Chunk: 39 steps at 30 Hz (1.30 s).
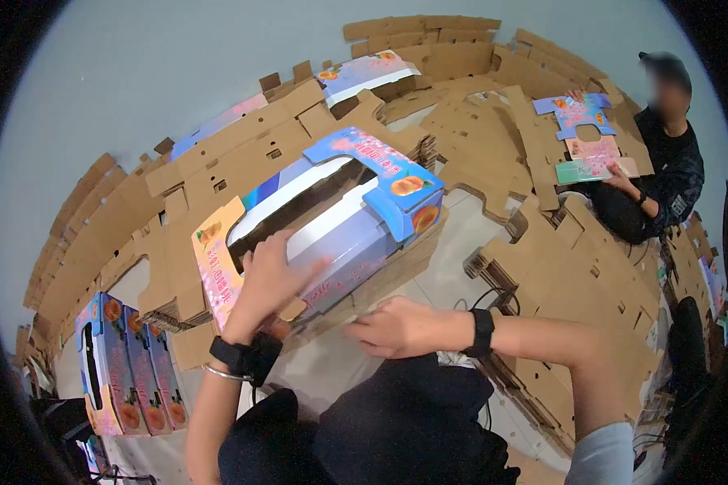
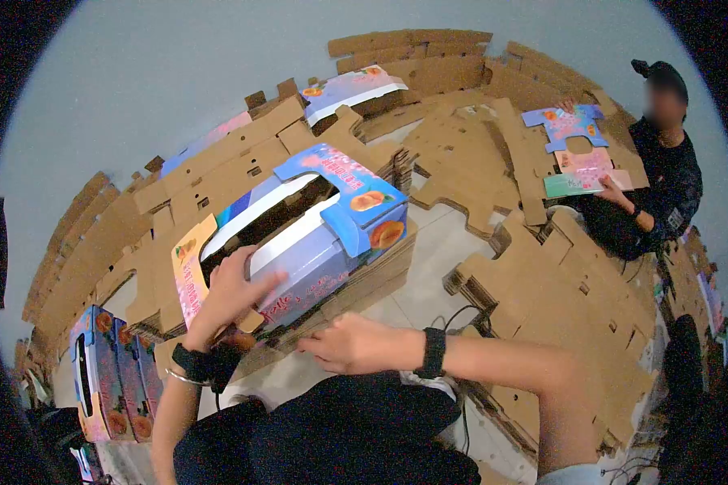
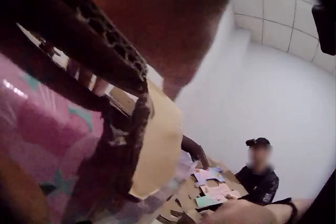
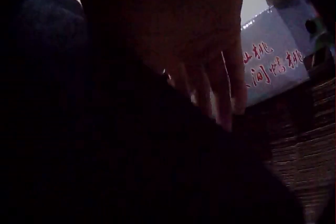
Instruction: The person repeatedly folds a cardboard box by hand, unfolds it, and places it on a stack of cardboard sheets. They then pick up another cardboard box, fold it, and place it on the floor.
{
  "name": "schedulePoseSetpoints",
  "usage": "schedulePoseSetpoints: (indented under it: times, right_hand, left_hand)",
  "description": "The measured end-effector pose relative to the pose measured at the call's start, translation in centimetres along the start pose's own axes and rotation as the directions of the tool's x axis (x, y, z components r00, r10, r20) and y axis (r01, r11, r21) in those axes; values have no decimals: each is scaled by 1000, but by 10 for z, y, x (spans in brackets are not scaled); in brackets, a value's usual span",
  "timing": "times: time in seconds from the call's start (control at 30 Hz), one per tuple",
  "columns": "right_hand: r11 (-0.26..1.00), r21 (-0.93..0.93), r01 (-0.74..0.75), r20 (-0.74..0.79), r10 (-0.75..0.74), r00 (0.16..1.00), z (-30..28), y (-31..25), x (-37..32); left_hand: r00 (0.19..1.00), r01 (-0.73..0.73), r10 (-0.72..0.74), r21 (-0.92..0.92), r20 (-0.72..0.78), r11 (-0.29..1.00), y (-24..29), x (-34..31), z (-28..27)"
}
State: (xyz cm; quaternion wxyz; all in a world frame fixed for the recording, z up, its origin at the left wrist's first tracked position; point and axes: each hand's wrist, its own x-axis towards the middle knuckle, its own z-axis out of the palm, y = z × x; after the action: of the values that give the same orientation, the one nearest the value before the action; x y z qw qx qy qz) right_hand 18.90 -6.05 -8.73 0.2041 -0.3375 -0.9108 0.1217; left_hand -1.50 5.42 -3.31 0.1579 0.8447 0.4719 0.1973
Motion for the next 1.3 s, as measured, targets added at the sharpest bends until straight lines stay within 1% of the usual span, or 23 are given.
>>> schedulePoseSetpoints:
  times: [0.03, 0.07, 0.1, 0.17, 0.2, 0.23, 0.33, 0.43, 0.5, 0.53, 0.57, 0.63, 0.67, 0.7, 0.73, 0.8, 0.9, 1.0, 1.1, 1.2, 1.23, 1.27, 1.3]
  right_hand:
    - [997, 29, -70, 106, 66, 992, -1, -6, 10]
    - [939, 152, -308, 232, 269, 935, -9, -9, 17]
    - [939, 155, -306, 233, 266, 935, -7, -4, 20]
    - [950, 241, -201, -75, 224, 972, 0, 7, 25]
    - [959, 212, -188, -76, 208, 975, -4, 5, 28]
    - [963, 206, -173, -85, 194, 977, -8, 5, 31]
    - [915, 301, -270, -23, 290, 957, -21, 8, 60]
    - [940, 292, -177, -472, 302, 828, -28, 25, 94]
    - [952, 271, -141, -600, 282, 749, -54, 15, 102]
    - [954, 270, -132, -602, 274, 750, -64, 2, 103]
    - [971, 172, -167, -602, 238, 762, -70, -14, 100]
    - [979, 67, -195, -596, 196, 779, -61, -35, 97]
    - [987, -67, -148, -497, 96, 863, -46, -48, 93]
    - [977, -194, -85, -377, 6, 926, -38, -56, 90]
    - [977, -198, -86, -377, 5, 926, -30, -52, 88]
    - [982, 60, -178, -306, 188, 933, -7, -29, 86]
    - [984, -49, -173, -310, 150, 939, 8, -4, 81]
    - [984, -126, -127, -285, 87, 955, 9, 2, 89]
    - [986, -132, -100, -236, 67, 970, 9, 11, 108]
    - [995, -47, -88, -188, 78, 979, 10, 22, 125]
    - [999, 4, -53, -171, 53, 984, 10, 25, 132]
    - [998, 52, -29, -194, 39, 980, 12, 29, 136]
    - [998, 54, -29, -198, 39, 979, 11, 26, 137]
  left_hand:
    - [984, 172, -160, -197, 78, 965, 0, 7, -6]
    - [967, 242, -226, -155, 114, 958, 2, 11, -18]
    - [966, 246, -230, -153, 114, 957, -3, 9, -20]
    - [970, 234, -232, -23, 66, 972, -16, 9, -21]
    - [980, 180, -181, -17, -83, 984, -32, 8, -8]
    - [979, 178, -178, -9, -99, 984, -34, 5, -5]
    - [885, 298, -375, -283, -275, 911, -34, 8, -15]
    - [806, 229, -381, -355, -454, 907, -31, 22, -37]
    - [812, 86, -361, -517, -460, 852, -21, 30, -64]
    - [807, 112, -442, -634, -392, 766, -3, 30, -77]
    - [800, 136, -513, -739, -311, 660, 8, 29, -84]
    - [841, 115, -494, -818, -221, 563, 2, 33, -82]
    - [843, 73, -486, -846, -230, 528, -6, 37, -68]
    - [858, 169, -442, -667, -262, 725, -12, 38, -62]
    - [894, 174, -388, -624, -223, 762, -40, 44, -37]
    - [944, 187, -306, -568, -121, 801, -53, 33, -14]
    - [956, 191, -284, -587, -70, 787, -26, 15, -33]
    - [959, -11, -125, -472, -255, 882, -25, 9, -52]
    - [950, 74, -253, -657, -182, 750, -67, 13, -81]
    - [919, 115, -295, -539, -261, 834, -127, 1, -94]
    - [912, 223, -288, -235, -293, 946, -148, -9, -94]
    - [908, 313, -268, 98, -322, 945, -167, -18, -92]
    - [909, 312, -265, 102, -321, 945, -188, -25, -89]
